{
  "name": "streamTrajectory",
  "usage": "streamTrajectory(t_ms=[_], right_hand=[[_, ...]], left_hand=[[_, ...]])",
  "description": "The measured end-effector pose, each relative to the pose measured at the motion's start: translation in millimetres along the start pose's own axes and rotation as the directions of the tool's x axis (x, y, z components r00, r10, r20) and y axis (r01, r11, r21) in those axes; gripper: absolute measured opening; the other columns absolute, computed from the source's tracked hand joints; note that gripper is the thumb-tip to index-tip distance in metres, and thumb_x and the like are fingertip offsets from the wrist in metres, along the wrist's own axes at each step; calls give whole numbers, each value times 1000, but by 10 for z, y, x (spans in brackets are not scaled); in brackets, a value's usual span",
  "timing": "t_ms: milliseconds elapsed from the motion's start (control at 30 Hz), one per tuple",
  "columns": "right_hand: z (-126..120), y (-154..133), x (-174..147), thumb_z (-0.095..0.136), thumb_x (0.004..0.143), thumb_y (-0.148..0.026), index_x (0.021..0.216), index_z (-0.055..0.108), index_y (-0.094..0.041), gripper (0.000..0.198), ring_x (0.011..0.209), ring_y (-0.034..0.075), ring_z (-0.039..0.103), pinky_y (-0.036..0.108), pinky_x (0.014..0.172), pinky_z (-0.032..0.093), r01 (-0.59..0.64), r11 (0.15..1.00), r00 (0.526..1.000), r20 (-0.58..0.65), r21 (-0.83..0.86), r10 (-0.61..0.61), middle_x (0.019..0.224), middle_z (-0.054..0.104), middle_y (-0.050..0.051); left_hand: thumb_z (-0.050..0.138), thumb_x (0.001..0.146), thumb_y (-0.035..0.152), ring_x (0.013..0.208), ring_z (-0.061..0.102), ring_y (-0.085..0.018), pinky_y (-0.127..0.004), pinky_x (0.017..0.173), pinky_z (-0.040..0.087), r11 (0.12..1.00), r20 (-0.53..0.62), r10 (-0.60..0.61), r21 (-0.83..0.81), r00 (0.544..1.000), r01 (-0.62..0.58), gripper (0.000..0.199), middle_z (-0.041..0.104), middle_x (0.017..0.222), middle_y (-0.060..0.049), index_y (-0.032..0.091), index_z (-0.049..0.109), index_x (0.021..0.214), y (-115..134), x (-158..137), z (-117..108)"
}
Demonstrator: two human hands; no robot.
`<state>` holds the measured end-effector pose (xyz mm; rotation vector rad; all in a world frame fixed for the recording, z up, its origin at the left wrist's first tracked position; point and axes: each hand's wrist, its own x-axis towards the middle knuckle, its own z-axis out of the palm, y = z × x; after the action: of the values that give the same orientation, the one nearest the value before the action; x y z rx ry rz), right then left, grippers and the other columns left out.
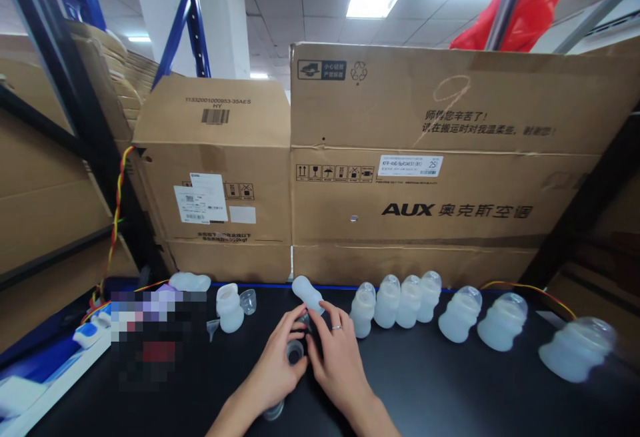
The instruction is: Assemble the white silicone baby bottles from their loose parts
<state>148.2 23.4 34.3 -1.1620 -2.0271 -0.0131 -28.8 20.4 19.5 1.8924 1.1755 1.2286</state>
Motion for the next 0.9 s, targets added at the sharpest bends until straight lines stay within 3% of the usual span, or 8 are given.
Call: streamTrajectory(t_ms=[100, 267, 333, 433, 567, 667, 767, 900], right_hand=[[91, 32, 2, 60, 90, -14, 136, 63, -26, 48, 129, 38, 53, 58, 104, 50, -2, 997, 1000, 22, -77, 4, 149, 52, 15], [144, 53, 25, 64, 90, -16, 111, 75, -26, 26, 136, 39, 47, 58, 109, 46, -26, 996, 1000, 14, -84, 27, 147, 54, 14], [169, 36, 61, 64, 90, -15, 109, 76, -26, 24, 136, 39, 47, 59, 110, 45, -26, 996, 1000, 13, -80, 27, 145, 56, 14], [230, -1, 150, 66, 89, -16, 123, 71, -28, 37, 139, 39, 46, 59, 112, 43, 14, 997, 1000, 22, -79, -12, 151, 53, 13], [330, -29, 287, 67, 88, -14, 137, 62, -31, 52, 146, 37, 40, 60, 117, 37, 88, 995, 995, 56, -48, -85, 162, 44, 10], [377, -32, 351, 65, 88, -11, 123, 69, -30, 40, 150, 36, 35, 61, 120, 33, 104, 994, 992, 72, -12, -103, 164, 41, 8], [368, -29, 354, 63, 88, -9, 100, 73, -26, 23, 149, 35, 36, 61, 121, 32, 107, 994, 993, 52, 14, -107, 158, 47, 9], [290, 24, 263, 58, 94, -16, 108, 71, -23, 21, 135, 34, 49, 59, 113, 43, 56, 996, 997, -63, 63, -52, 142, 57, 14]], left_hand=[[66, 72, 3, 128, 60, -26, -49, 111, 51, 987, 5, 22, 161, 1000, -22, 84, 59, 141, -9, 32, 46, 149, 102, -3, -68], [70, 75, 11, 104, 65, -26, -49, 99, 56, 912, 19, -84, 403, 996, 69, 58, 64, 112, -7, 25, 60, 131, 175, 32, -300], [69, 77, 13, 103, 66, -25, -47, 98, 56, 908, 2, -104, 407, 995, 94, 54, 63, 113, -7, 24, 60, 130, 159, 40, -344], [67, 77, 12, 105, 67, -25, -45, 100, 55, 917, -1, -87, 390, 996, 80, 56, 64, 111, -6, 25, 59, 131, 113, 38, -347], [61, 77, 6, 109, 68, -23, -43, 104, 54, 934, 12, -46, 355, 999, 39, 72, 67, 115, -7, 24, 48, 145, 34, 24, -328], [59, 78, 5, 114, 68, -22, -43, 108, 52, 934, 35, -31, 357, 999, 16, 80, 68, 121, -8, 24, 40, 154, 1, 14, -335], [59, 83, 8, 128, 63, -26, -46, 114, 49, 924, 40, -7, 383, 999, -9, 75, 63, 139, -12, 25, 42, 154, 68, 3, -341], [53, 95, 13, 131, 62, -24, -41, 113, 51, 925, 40, 66, 372, 997, -76, 59, 63, 140, -9, 31, 48, 151, 307, -21, -309]])
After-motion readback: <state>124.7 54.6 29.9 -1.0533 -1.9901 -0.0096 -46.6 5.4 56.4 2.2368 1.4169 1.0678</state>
